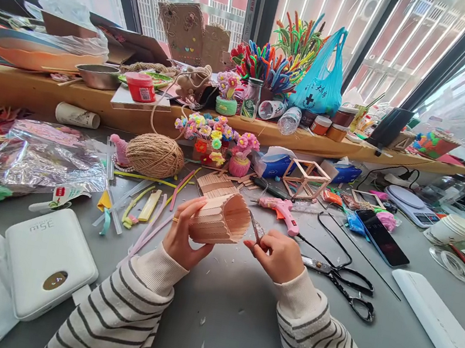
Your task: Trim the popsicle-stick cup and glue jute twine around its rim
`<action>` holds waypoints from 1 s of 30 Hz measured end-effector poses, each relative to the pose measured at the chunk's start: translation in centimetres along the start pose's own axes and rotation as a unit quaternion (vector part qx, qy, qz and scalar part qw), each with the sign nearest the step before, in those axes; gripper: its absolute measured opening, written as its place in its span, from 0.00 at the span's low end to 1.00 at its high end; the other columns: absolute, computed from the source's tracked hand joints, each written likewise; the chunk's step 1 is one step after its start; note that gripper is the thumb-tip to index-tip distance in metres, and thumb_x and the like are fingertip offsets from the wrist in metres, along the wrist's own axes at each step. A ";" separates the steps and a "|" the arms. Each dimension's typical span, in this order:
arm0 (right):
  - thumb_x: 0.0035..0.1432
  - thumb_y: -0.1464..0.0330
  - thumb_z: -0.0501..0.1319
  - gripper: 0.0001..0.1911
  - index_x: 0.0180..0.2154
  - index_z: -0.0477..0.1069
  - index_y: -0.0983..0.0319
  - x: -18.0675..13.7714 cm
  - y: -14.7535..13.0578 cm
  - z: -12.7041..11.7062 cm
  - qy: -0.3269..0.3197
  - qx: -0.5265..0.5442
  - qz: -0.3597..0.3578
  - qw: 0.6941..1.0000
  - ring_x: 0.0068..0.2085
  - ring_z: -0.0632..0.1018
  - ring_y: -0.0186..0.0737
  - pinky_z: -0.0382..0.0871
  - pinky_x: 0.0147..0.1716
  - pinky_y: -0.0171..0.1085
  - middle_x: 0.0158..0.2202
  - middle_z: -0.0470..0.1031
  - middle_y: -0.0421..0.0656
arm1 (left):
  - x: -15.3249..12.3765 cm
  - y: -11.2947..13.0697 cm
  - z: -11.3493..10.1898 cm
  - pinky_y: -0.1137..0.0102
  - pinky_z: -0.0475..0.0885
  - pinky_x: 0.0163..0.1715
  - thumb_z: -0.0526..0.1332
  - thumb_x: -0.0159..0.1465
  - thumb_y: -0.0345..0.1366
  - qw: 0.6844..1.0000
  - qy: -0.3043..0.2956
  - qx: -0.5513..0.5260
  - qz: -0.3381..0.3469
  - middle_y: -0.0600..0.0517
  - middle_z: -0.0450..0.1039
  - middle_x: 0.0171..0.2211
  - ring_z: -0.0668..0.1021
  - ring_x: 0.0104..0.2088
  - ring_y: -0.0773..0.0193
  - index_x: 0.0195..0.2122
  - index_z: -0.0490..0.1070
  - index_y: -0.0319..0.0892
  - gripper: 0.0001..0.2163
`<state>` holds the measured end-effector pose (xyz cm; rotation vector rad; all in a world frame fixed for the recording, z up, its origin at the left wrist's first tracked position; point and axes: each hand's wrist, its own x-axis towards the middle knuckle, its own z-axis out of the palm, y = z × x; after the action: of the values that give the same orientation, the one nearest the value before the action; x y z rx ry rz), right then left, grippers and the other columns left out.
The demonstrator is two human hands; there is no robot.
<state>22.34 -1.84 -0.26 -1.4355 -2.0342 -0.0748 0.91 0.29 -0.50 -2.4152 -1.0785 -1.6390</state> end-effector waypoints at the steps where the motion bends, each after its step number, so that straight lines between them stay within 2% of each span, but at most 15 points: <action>1: 0.55 0.53 0.52 0.27 0.13 0.63 0.63 0.0 -0.1 0.0 -0.009 0.007 0.007 1.000 0.19 0.62 0.27 0.52 0.20 0.30 0.17 0.63 0.39 | 0.0 0.0 0.0 0.53 0.66 0.47 0.62 0.47 0.28 1.000 -0.001 0.000 0.000 0.40 0.61 0.48 0.67 0.50 0.49 0.54 0.52 0.40 0.32; 9: 0.50 0.52 0.57 0.23 0.15 0.63 0.62 0.0 -0.5 -0.7 -0.063 0.004 0.048 0.997 0.22 0.65 0.28 0.52 0.22 0.31 0.21 0.66 0.39 | 0.1 0.1 -0.1 0.54 0.66 0.47 0.62 0.47 0.26 1.000 -0.003 0.013 0.017 0.38 0.60 0.49 0.67 0.50 0.49 0.53 0.52 0.37 0.31; 16: 0.47 0.52 0.60 0.22 0.15 0.64 0.62 0.0 -0.7 -0.8 -0.079 -0.001 0.071 0.994 0.25 0.68 0.30 0.53 0.22 0.31 0.23 0.67 0.38 | 0.2 0.3 -0.1 0.54 0.67 0.46 0.61 0.47 0.26 1.000 0.005 0.017 0.021 0.39 0.60 0.49 0.67 0.50 0.50 0.53 0.53 0.39 0.31; 19: 0.46 0.51 0.60 0.22 0.16 0.64 0.62 0.1 -0.7 -0.9 -0.101 -0.004 0.073 0.992 0.27 0.69 0.32 0.54 0.23 0.32 0.24 0.67 0.39 | 0.1 0.3 0.0 0.54 0.67 0.46 0.61 0.47 0.27 1.000 0.004 0.018 0.019 0.39 0.60 0.49 0.67 0.50 0.50 0.53 0.52 0.39 0.31; 25: 0.45 0.47 0.57 0.23 0.25 0.65 0.61 0.2 -0.7 -0.9 -0.153 -0.052 0.086 0.983 0.29 0.70 0.37 0.55 0.22 0.34 0.28 0.68 0.40 | -0.1 -0.2 -0.1 0.52 0.66 0.47 0.62 0.47 0.27 0.999 0.013 0.050 0.006 0.39 0.60 0.49 0.67 0.50 0.49 0.54 0.52 0.40 0.32; 30: 0.45 0.46 0.57 0.23 0.22 0.64 0.61 0.2 -0.8 -0.9 -0.149 -0.040 0.078 0.985 0.30 0.70 0.36 0.55 0.23 0.33 0.28 0.68 0.40 | -0.1 -0.4 -0.2 0.51 0.66 0.47 0.61 0.48 0.28 0.998 0.006 0.056 0.015 0.40 0.60 0.49 0.67 0.50 0.49 0.54 0.51 0.41 0.33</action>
<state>22.06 -2.33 0.80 -1.7390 -2.1650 0.1344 0.57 0.45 -0.63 -2.3364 -1.0947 -1.5390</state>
